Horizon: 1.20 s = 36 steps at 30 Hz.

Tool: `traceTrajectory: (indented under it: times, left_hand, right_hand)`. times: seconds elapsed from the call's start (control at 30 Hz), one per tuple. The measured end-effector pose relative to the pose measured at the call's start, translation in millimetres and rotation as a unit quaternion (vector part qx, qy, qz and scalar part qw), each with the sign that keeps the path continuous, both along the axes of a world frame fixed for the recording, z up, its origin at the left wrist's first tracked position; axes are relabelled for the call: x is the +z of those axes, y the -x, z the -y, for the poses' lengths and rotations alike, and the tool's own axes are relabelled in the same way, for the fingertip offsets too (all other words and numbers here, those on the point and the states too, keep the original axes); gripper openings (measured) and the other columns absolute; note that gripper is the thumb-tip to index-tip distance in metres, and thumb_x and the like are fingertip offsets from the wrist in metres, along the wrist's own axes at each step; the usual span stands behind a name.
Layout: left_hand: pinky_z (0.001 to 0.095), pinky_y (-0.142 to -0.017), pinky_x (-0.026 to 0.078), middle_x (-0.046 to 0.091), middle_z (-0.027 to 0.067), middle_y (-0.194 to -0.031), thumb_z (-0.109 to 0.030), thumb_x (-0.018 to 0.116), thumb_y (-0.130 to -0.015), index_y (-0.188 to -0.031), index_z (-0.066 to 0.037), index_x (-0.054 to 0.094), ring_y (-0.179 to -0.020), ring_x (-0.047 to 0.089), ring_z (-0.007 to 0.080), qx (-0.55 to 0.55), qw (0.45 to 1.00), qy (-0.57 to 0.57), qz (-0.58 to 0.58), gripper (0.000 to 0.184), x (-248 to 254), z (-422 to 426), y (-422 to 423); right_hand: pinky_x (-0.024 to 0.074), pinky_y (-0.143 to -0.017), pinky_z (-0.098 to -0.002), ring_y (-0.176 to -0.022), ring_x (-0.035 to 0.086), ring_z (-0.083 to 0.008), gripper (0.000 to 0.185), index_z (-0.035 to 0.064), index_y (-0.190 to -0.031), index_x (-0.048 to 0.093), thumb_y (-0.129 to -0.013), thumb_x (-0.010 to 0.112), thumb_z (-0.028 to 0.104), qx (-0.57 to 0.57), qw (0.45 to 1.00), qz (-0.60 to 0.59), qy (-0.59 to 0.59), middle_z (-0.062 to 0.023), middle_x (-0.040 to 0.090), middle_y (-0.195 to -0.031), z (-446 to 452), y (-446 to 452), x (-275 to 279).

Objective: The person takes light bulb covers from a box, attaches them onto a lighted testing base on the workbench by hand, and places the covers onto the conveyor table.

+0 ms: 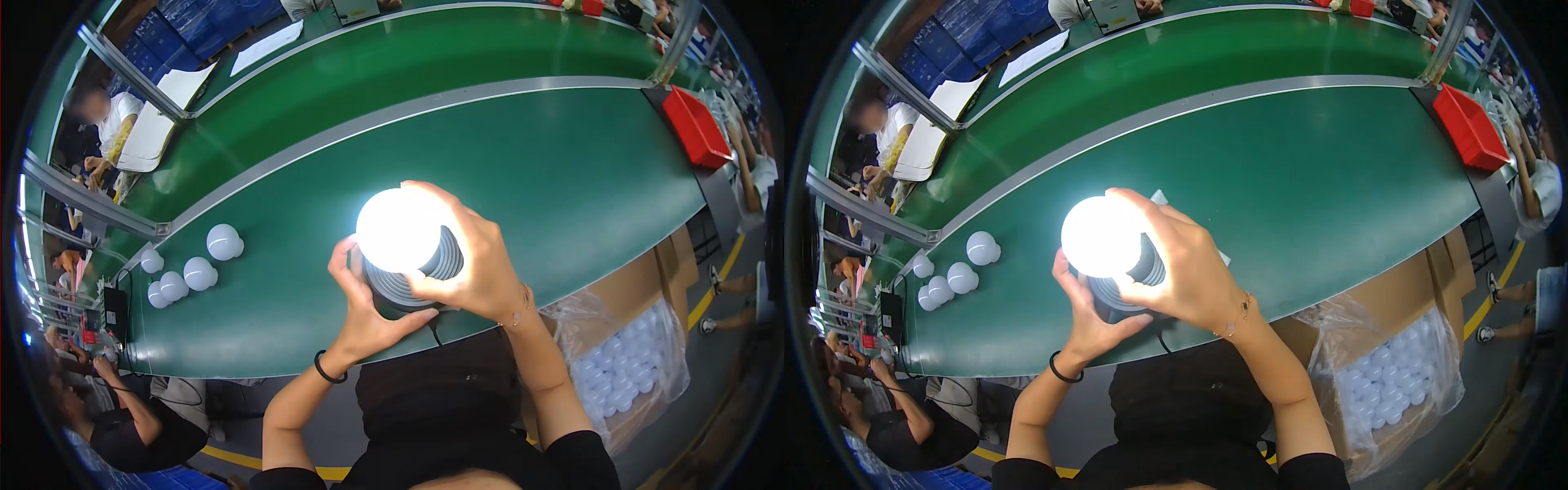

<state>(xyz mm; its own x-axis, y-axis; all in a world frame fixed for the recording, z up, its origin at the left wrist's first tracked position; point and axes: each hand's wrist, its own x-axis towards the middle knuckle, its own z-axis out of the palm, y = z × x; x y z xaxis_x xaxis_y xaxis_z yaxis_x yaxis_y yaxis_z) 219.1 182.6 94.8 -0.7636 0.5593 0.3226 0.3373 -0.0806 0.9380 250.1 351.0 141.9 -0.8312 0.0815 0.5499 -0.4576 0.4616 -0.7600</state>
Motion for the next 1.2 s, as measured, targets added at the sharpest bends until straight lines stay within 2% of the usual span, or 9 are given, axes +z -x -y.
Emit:
traceTrajectory:
  times: [0.17,0.27,0.47,0.57,0.67,0.77,0.9,1.17,1.2]
  left_hand:
    - [0.0407,-0.101,0.030,0.023,0.0215,-0.129,-0.016,0.082,-0.061,-0.130,-0.006,0.000,-0.124,0.031,0.0305,0.000,1.000,0.014,-0.012,0.108,2.8,0.2,1.0]
    - [0.0421,-0.102,0.030,0.023,0.0229,-0.130,-0.018,0.083,-0.060,-0.130,-0.006,0.002,-0.125,0.030,0.0318,0.003,0.999,0.028,-0.024,0.108,1.3,1.8,2.7]
    - [0.0453,-0.104,0.027,0.018,0.0263,-0.136,-0.020,0.084,-0.059,-0.131,-0.006,0.003,-0.128,0.027,0.0351,-0.006,0.999,0.029,-0.036,0.109,0.0,1.5,5.6]
    - [0.0457,-0.105,0.026,0.016,0.0267,-0.137,-0.022,0.085,-0.058,-0.132,-0.006,0.004,-0.129,0.026,0.0359,-0.009,0.998,0.036,-0.044,0.110,1.1,1.7,6.3]
    - [0.0454,-0.105,0.025,0.016,0.0267,-0.137,-0.024,0.085,-0.057,-0.132,-0.006,0.004,-0.129,0.025,0.0363,-0.007,0.995,0.056,-0.079,0.112,6.7,2.1,7.2]
    - [0.0448,-0.106,0.025,0.016,0.0268,-0.137,-0.026,0.086,-0.057,-0.132,-0.005,0.004,-0.129,0.025,0.0365,-0.005,0.992,0.068,-0.106,0.113,7.5,2.6,9.4]
    - [0.0442,-0.106,0.026,0.016,0.0269,-0.137,-0.028,0.086,-0.057,-0.132,-0.003,0.004,-0.129,0.024,0.0366,-0.008,0.993,0.059,-0.106,0.114,3.4,2.8,11.2]
    - [0.0407,-0.099,0.035,0.030,0.0218,-0.129,-0.029,0.088,-0.051,-0.131,-0.001,0.016,-0.119,0.039,0.0326,0.067,0.991,0.026,-0.110,0.111,12.4,-4.4,6.4]
    - [0.0403,-0.097,0.036,0.032,0.0209,-0.128,-0.029,0.088,-0.050,-0.131,-0.001,0.019,-0.117,0.041,0.0322,0.077,0.991,0.027,-0.107,0.110,14.4,-5.6,5.7]
  right_hand:
    - [0.0475,-0.085,-0.0325,-0.097,0.062,-0.0262,0.069,-0.0014,-0.120,0.046,-0.057,0.072,0.011,-0.005,1.000,-0.001,0.027,-0.0168,0.060,-0.108,-0.3,0.6,0.4]
    - [0.0468,-0.085,-0.0344,-0.096,0.059,-0.0309,0.070,0.0016,-0.124,0.043,-0.060,0.071,0.012,0.002,0.999,-0.025,0.036,-0.0189,0.057,-0.106,-0.9,2.4,-5.3]
    - [0.0451,-0.089,-0.0342,-0.102,0.058,-0.0264,0.072,0.0017,-0.126,0.039,-0.061,0.070,0.012,0.019,0.997,0.030,0.067,-0.0169,0.058,-0.108,-4.5,0.5,-4.8]
    - [0.0424,-0.090,-0.0315,-0.102,0.056,-0.0211,0.071,-0.0012,-0.122,0.044,-0.057,0.070,0.011,0.010,0.995,0.040,0.091,-0.0133,0.057,-0.109,-3.6,-0.5,-4.5]
    - [0.0409,-0.091,-0.0313,-0.104,0.053,-0.0206,0.071,-0.0016,-0.122,0.044,-0.056,0.070,0.010,0.019,0.991,0.073,0.113,-0.0126,0.054,-0.112,-3.7,-0.9,-4.1]
    - [0.0440,-0.089,-0.0327,-0.103,0.057,-0.0241,0.074,0.0022,-0.126,0.039,-0.059,0.070,0.011,0.021,0.999,0.024,0.037,-0.0161,0.056,-0.111,-8.0,0.2,-8.6]
    - [0.0435,-0.089,-0.0322,-0.103,0.055,-0.0225,0.074,0.0016,-0.125,0.040,-0.058,0.070,0.010,0.030,0.998,0.023,0.054,-0.0144,0.054,-0.112,-10.6,0.1,-13.3]
    - [0.0444,-0.088,-0.0336,-0.103,0.055,-0.0232,0.071,-0.0017,-0.122,0.040,-0.057,0.069,0.007,0.045,0.984,0.066,0.158,-0.0135,0.054,-0.111,-17.0,4.9,-22.0]
    - [0.0443,-0.089,-0.0360,-0.105,0.055,-0.0268,0.073,-0.0027,-0.125,0.036,-0.060,0.069,0.007,0.065,0.982,0.066,0.167,-0.0178,0.052,-0.114,-18.6,5.5,-22.2]
